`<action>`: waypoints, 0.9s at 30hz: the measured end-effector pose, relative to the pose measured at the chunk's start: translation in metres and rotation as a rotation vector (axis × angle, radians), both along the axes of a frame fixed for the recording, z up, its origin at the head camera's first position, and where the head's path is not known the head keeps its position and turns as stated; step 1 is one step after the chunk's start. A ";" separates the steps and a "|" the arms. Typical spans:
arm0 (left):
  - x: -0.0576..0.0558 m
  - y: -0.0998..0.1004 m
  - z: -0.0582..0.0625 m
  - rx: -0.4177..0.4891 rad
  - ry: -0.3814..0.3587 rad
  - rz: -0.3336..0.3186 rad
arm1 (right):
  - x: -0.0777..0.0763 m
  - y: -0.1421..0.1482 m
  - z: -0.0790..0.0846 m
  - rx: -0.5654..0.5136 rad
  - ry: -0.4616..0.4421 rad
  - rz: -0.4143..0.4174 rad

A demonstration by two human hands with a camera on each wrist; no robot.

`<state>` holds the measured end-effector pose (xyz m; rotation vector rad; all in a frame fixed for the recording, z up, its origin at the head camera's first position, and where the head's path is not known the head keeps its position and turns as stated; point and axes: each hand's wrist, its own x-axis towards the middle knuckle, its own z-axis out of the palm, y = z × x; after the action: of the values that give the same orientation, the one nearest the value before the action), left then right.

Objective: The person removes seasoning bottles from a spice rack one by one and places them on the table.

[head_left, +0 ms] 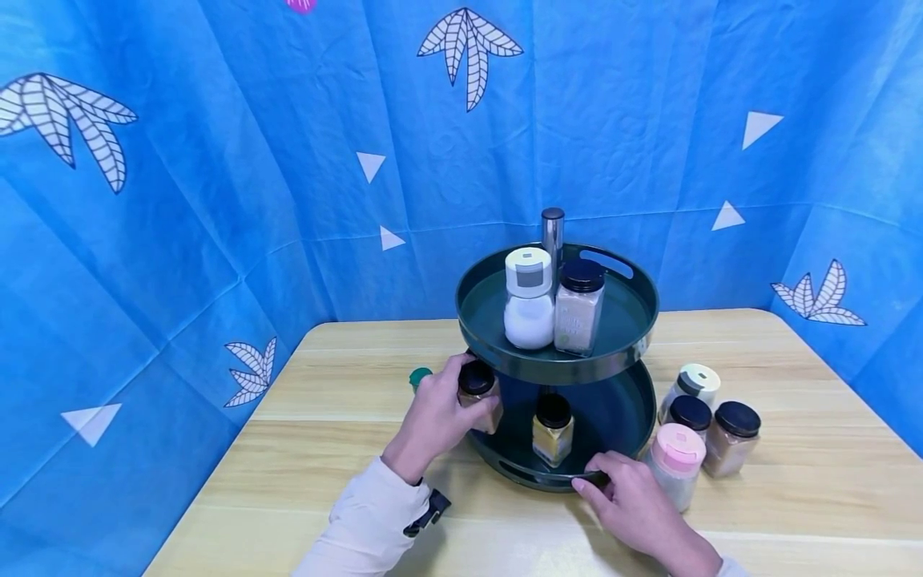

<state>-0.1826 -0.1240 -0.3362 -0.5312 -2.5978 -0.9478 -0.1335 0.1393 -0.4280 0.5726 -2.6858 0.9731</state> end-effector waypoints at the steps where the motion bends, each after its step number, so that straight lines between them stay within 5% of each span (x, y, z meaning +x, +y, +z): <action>1: 0.000 0.000 0.000 0.002 -0.004 0.001 | 0.000 0.000 0.000 0.000 -0.002 -0.001; 27: 0.006 -0.019 0.002 0.022 0.047 0.064 | -0.001 0.000 0.001 0.002 -0.027 0.004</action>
<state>-0.1770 -0.1433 -0.3338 -0.4562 -2.5437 -0.9313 -0.1342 0.1393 -0.4268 0.5696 -2.7105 0.9856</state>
